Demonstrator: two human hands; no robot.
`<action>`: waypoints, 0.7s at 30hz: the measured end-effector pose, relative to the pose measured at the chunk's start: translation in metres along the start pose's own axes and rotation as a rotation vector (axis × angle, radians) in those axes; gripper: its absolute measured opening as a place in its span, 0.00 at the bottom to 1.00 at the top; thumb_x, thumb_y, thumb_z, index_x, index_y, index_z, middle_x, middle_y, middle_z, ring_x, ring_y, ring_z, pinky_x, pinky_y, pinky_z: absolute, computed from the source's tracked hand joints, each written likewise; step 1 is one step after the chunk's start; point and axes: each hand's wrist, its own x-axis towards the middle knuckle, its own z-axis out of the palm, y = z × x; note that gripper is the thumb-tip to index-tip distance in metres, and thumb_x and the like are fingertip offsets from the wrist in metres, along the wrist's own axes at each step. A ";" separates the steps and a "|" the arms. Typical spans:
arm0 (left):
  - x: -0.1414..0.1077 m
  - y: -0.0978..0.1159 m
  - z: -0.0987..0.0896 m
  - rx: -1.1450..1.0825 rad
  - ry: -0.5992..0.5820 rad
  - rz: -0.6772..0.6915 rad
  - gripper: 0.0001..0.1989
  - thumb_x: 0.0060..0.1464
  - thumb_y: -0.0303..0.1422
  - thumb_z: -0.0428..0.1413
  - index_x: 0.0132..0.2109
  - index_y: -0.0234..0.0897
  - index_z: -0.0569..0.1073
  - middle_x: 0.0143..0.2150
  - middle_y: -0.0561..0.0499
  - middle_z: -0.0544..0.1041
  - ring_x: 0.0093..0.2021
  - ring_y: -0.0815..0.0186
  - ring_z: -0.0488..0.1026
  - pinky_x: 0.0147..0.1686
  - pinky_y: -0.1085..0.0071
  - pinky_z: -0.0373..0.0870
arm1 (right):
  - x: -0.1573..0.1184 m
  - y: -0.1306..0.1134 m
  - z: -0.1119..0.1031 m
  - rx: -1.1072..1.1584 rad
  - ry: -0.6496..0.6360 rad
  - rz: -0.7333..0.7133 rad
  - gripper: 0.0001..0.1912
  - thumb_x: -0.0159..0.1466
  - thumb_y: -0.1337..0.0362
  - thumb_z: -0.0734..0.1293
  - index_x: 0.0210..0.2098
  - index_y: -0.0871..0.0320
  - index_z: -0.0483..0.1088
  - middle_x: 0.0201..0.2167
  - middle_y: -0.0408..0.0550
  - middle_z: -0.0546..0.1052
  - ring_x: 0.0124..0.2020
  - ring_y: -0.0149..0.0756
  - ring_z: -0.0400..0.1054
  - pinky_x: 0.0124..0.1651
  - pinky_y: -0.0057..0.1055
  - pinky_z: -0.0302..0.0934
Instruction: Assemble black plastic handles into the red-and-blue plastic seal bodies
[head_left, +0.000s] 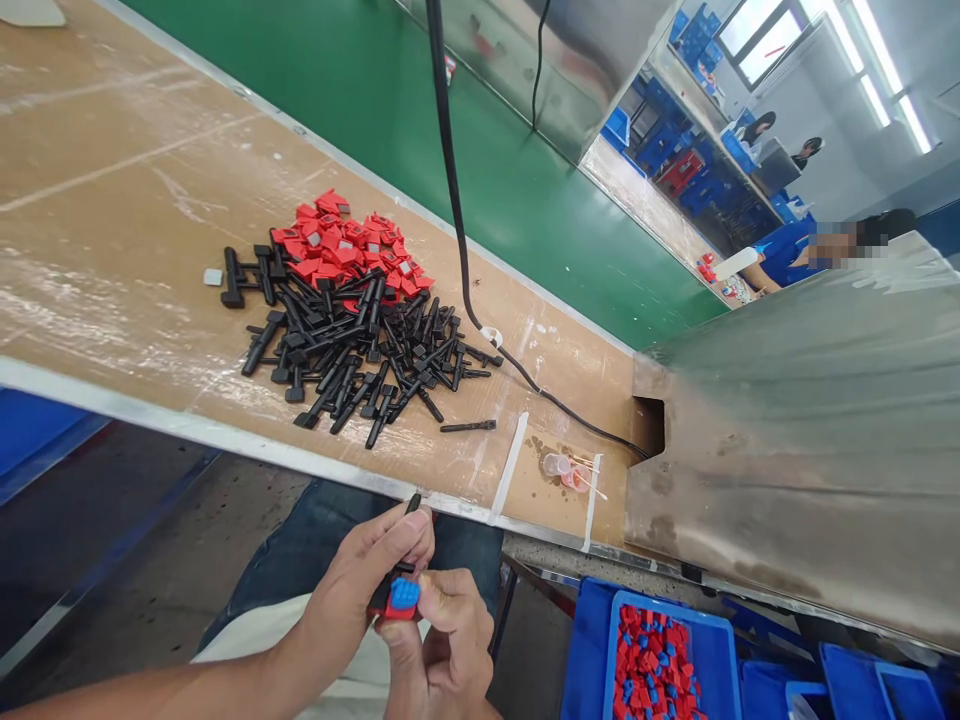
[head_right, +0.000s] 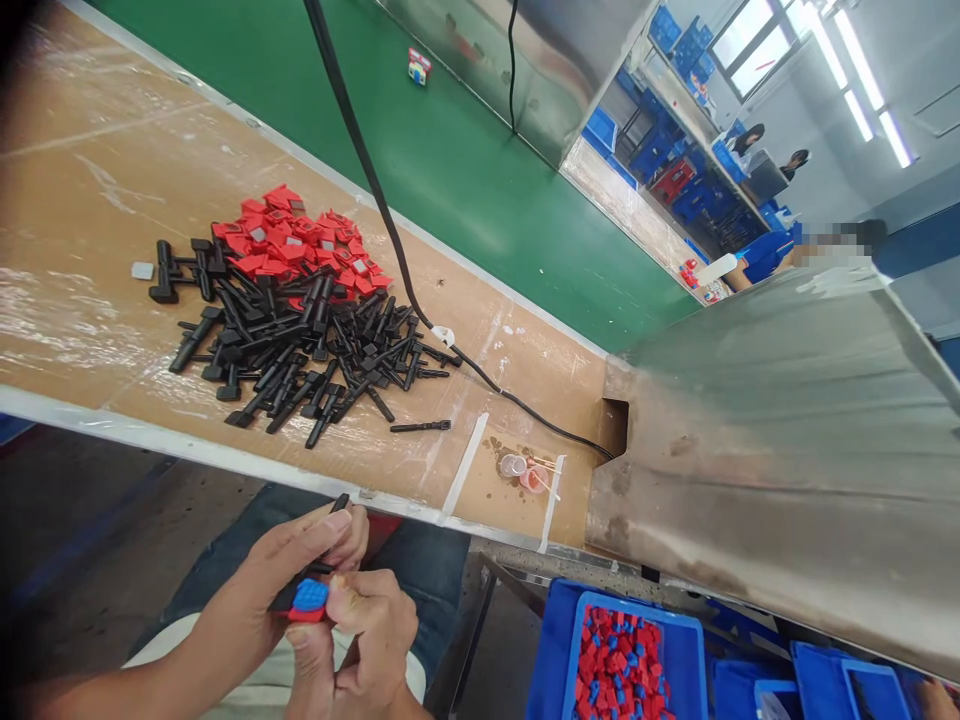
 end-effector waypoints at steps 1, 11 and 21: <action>0.001 0.001 0.000 -0.004 0.001 -0.001 0.34 0.50 0.68 0.64 0.21 0.45 0.65 0.24 0.56 0.63 0.28 0.61 0.61 0.31 0.64 0.63 | 0.003 0.000 0.000 0.021 -0.010 -0.006 0.09 0.77 0.55 0.69 0.47 0.53 0.78 0.34 0.48 0.83 0.31 0.41 0.78 0.33 0.37 0.70; 0.012 0.014 -0.001 0.016 -0.096 -0.037 0.37 0.45 0.74 0.63 0.21 0.44 0.69 0.24 0.54 0.66 0.28 0.60 0.61 0.33 0.63 0.61 | 0.020 0.002 0.000 0.164 -0.011 0.021 0.07 0.77 0.58 0.71 0.52 0.50 0.80 0.36 0.47 0.83 0.33 0.38 0.75 0.33 0.32 0.71; 0.014 0.013 0.001 -0.099 -0.190 -0.177 0.36 0.42 0.70 0.68 0.22 0.43 0.66 0.24 0.57 0.63 0.28 0.63 0.56 0.31 0.66 0.57 | 0.018 0.004 -0.012 0.172 -0.106 0.018 0.10 0.77 0.62 0.70 0.57 0.48 0.78 0.40 0.48 0.85 0.37 0.40 0.77 0.36 0.34 0.72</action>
